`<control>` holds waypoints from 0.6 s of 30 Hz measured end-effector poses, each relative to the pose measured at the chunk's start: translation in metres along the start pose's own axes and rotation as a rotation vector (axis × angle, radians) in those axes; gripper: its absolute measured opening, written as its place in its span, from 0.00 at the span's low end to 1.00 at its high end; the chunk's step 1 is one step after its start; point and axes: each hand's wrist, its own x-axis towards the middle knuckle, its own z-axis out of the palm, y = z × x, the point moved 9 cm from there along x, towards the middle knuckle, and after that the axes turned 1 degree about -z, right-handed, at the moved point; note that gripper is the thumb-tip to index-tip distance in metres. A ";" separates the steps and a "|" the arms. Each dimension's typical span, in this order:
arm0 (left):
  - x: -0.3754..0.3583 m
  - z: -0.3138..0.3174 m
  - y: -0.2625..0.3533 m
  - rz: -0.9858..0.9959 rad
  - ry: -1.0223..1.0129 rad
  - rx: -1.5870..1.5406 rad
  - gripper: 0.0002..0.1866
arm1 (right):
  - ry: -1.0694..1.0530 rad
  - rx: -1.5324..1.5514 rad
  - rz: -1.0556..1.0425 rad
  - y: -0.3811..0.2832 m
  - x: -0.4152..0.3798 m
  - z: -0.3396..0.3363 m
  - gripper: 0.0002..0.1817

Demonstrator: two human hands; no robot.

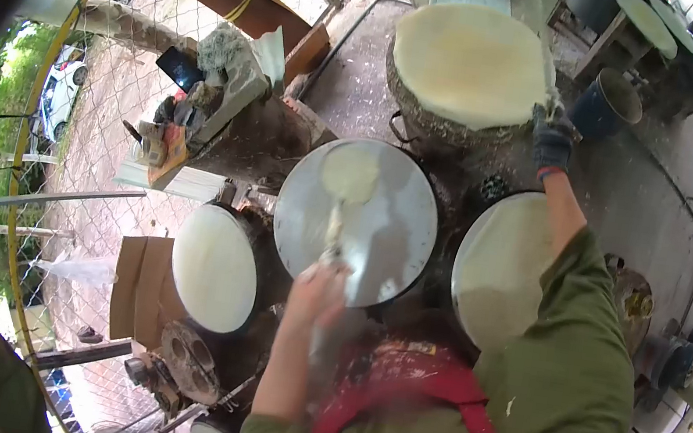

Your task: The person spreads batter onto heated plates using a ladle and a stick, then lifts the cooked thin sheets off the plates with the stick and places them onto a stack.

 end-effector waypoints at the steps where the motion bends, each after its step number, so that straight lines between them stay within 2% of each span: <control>1: 0.021 0.006 -0.011 0.008 -0.009 0.022 0.18 | -0.077 0.168 0.023 -0.004 -0.032 0.006 0.22; 2: 0.042 0.009 -0.023 0.012 -0.004 0.003 0.15 | -0.178 0.494 0.107 0.000 -0.078 0.025 0.21; 3: 0.068 -0.001 -0.038 0.054 0.000 0.211 0.15 | -0.306 1.299 0.344 0.006 -0.133 0.059 0.20; 4: 0.093 -0.011 -0.054 0.101 -0.001 0.416 0.15 | -0.388 1.609 0.506 -0.001 -0.186 0.072 0.19; 5: 0.105 -0.020 -0.053 0.249 0.070 0.647 0.15 | -0.431 1.598 0.552 -0.010 -0.231 0.073 0.19; 7: 0.113 -0.026 -0.048 0.566 0.208 1.093 0.16 | -0.426 0.497 0.263 -0.067 -0.277 0.028 0.22; 9: 0.116 -0.044 -0.045 0.702 0.244 1.187 0.18 | -0.362 0.190 0.147 -0.103 -0.311 0.016 0.26; 10: 0.115 -0.055 -0.042 0.770 0.262 1.234 0.18 | -0.500 -0.085 0.175 -0.112 -0.328 0.021 0.27; 13: 0.109 -0.088 -0.016 0.679 0.308 1.404 0.21 | -0.517 -0.332 0.167 -0.121 -0.369 0.047 0.16; 14: 0.096 -0.092 0.005 0.685 0.322 1.426 0.21 | -0.525 -0.368 0.265 -0.134 -0.372 0.043 0.15; 17: 0.061 -0.131 0.049 1.021 0.495 1.198 0.21 | -0.355 -0.180 0.246 -0.136 -0.391 0.066 0.15; 18: 0.047 -0.141 0.063 1.066 0.484 1.072 0.21 | -0.280 0.018 0.278 -0.103 -0.413 0.102 0.19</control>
